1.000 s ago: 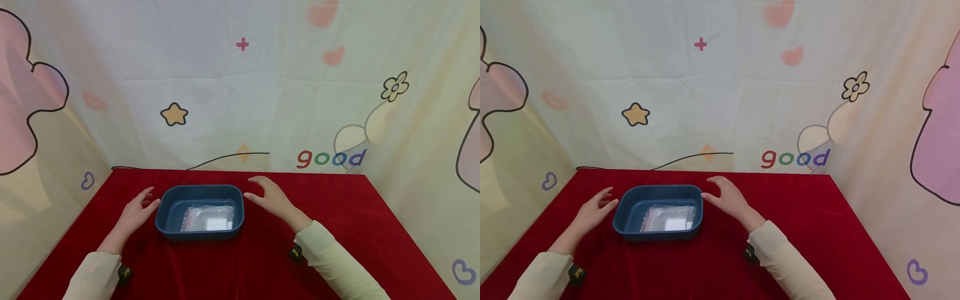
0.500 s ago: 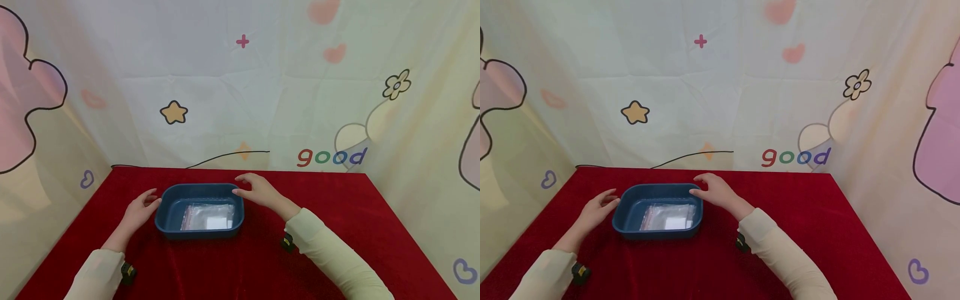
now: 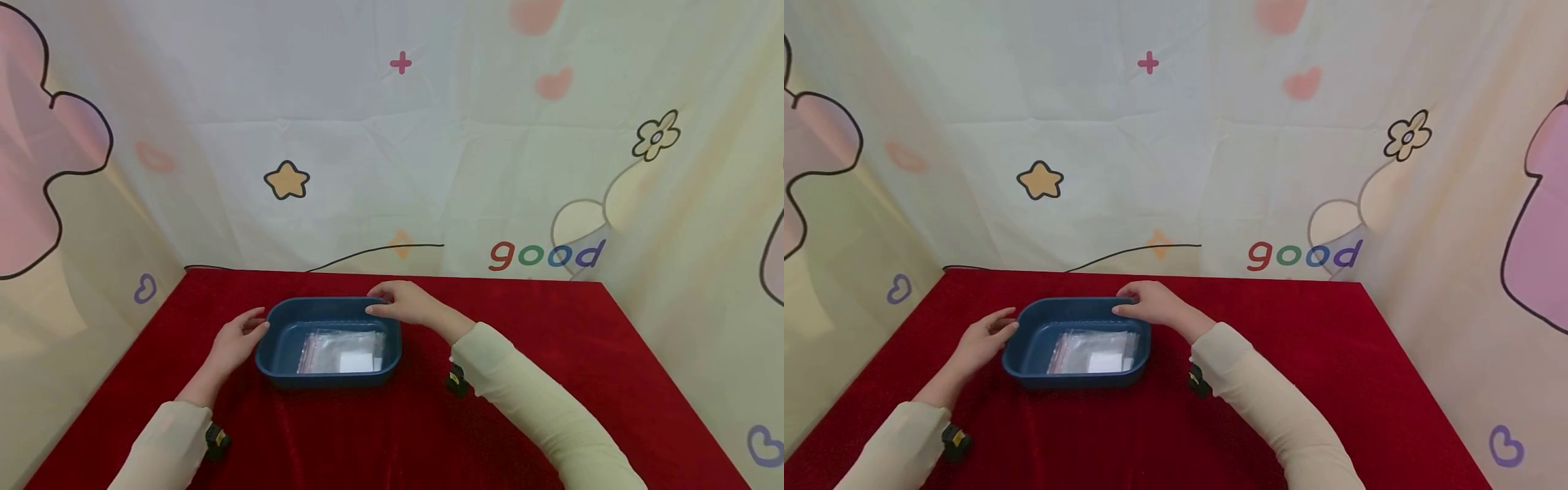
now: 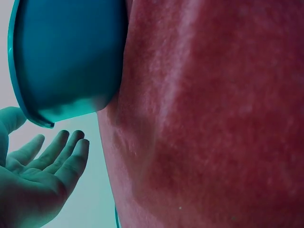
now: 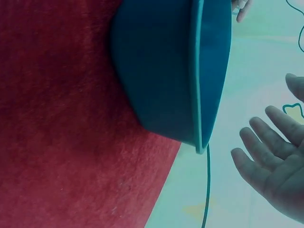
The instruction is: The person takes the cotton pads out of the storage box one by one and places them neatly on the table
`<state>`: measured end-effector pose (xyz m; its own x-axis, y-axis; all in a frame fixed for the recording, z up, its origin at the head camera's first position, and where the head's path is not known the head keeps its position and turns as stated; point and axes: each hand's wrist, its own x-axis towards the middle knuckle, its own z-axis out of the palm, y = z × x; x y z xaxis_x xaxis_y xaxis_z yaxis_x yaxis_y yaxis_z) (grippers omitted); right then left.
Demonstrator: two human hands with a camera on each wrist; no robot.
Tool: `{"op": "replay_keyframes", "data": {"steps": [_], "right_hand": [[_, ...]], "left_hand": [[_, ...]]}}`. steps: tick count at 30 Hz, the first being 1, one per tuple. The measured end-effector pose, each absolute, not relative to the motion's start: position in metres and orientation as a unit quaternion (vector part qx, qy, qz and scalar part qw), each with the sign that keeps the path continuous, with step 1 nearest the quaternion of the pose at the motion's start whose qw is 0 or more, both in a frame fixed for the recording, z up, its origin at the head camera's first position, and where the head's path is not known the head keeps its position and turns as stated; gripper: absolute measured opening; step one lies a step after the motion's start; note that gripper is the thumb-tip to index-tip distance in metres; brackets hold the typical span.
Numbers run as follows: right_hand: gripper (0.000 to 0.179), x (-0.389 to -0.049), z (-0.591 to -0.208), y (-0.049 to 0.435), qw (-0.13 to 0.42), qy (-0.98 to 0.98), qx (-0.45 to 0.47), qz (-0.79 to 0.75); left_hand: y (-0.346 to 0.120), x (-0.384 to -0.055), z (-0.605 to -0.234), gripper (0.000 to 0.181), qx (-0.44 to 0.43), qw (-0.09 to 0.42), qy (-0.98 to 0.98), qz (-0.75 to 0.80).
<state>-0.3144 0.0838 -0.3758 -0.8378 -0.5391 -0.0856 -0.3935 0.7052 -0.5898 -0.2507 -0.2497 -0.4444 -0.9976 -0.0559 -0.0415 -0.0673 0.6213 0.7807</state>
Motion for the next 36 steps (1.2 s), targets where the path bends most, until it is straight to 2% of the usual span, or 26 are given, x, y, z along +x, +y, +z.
{"op": "replay_keyframes", "data": {"steps": [24, 36], "right_hand": [[0.042, -0.331, -0.377, 0.044, 0.221, 0.901, -0.293, -0.233], [0.041, -0.336, -0.377, 0.037, 0.256, 0.892, -0.294, -0.230]], "left_hand": [[-0.241, -0.253, -0.451, 0.056, -0.069, 0.016, 0.883, 0.464], [-0.241, -0.252, -0.455, 0.050, -0.064, -0.001, 0.873, 0.483]]}}
